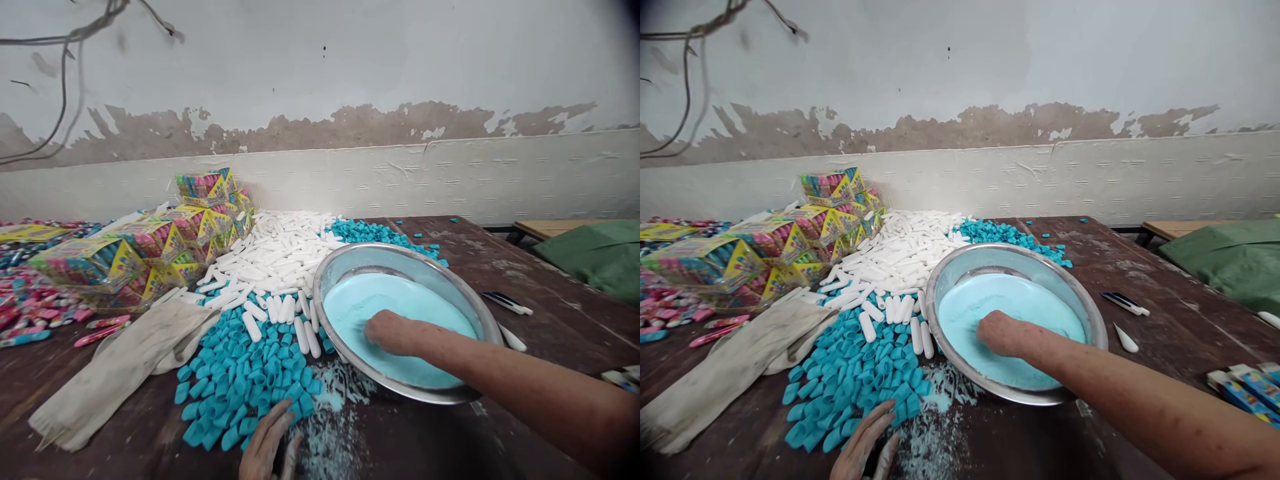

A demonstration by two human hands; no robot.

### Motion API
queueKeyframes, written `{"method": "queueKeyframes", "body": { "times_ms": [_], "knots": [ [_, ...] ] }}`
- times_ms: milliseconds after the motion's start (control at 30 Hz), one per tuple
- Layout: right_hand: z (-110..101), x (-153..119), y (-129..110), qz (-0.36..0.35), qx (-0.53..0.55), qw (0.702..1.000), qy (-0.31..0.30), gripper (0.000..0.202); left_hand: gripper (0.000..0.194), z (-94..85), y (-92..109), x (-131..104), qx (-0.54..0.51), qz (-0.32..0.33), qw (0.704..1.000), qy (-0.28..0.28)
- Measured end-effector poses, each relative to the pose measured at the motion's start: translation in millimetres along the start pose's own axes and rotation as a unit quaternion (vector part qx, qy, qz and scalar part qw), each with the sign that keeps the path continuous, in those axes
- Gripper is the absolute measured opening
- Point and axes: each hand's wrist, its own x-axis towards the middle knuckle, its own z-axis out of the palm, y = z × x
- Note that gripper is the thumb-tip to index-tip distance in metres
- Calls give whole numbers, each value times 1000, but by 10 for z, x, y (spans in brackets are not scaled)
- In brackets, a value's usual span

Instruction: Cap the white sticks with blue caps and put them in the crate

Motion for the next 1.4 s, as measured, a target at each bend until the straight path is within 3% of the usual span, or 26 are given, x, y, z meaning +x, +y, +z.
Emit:
{"method": "queueKeyframes", "body": {
  "times_ms": [133, 300, 433, 533, 700, 767, 833, 933, 1067, 1233, 1400],
  "knots": [
    [-12, 95, -60, -31, 62, 997, 22, 21, 22, 11, -22, -6, 2, 15, 1000, 3],
    [-40, -11, 197, -52, 293, 954, 31, 22, 22, 20, -29, -24, 5, 1, 1000, 8],
    [-39, -77, 282, -27, 88, 996, -16, 17, 22, 24, -30, -34, -3, -4, 1000, 4],
    [-9, -6, 131, -2, -7, 1000, -31, 15, 21, 29, -29, -29, -11, -2, 1000, 10],
    [-45, 143, -61, -32, 18, 999, -14, 19, 22, 23, -22, -33, -17, 4, 1000, 11],
    [-85, 113, -3, -35, 105, 994, 5, 20, 25, 3, -3, -30, -23, 10, 1000, 6],
    [-109, 26, 91, -28, 243, 969, 28, 18, 27, -29, 46, 11, -34, 17, 999, 0],
    [-105, -162, 196, -7, 379, 923, 61, 12, 30, -69, 208, 216, -54, 45, 997, -21],
    [-66, -402, 209, 13, 419, 898, 132, 9, 30, 27, 615, 769, -33, 104, 990, -89],
    [23, -631, 195, 10, 375, 900, 223, 9, 26, 444, 1198, 1405, 29, 115, 971, -208],
    [166, -788, 228, 14, 293, 918, 269, 12, 11, 789, 1450, 1559, 92, 118, 947, -285]
  ]
}}
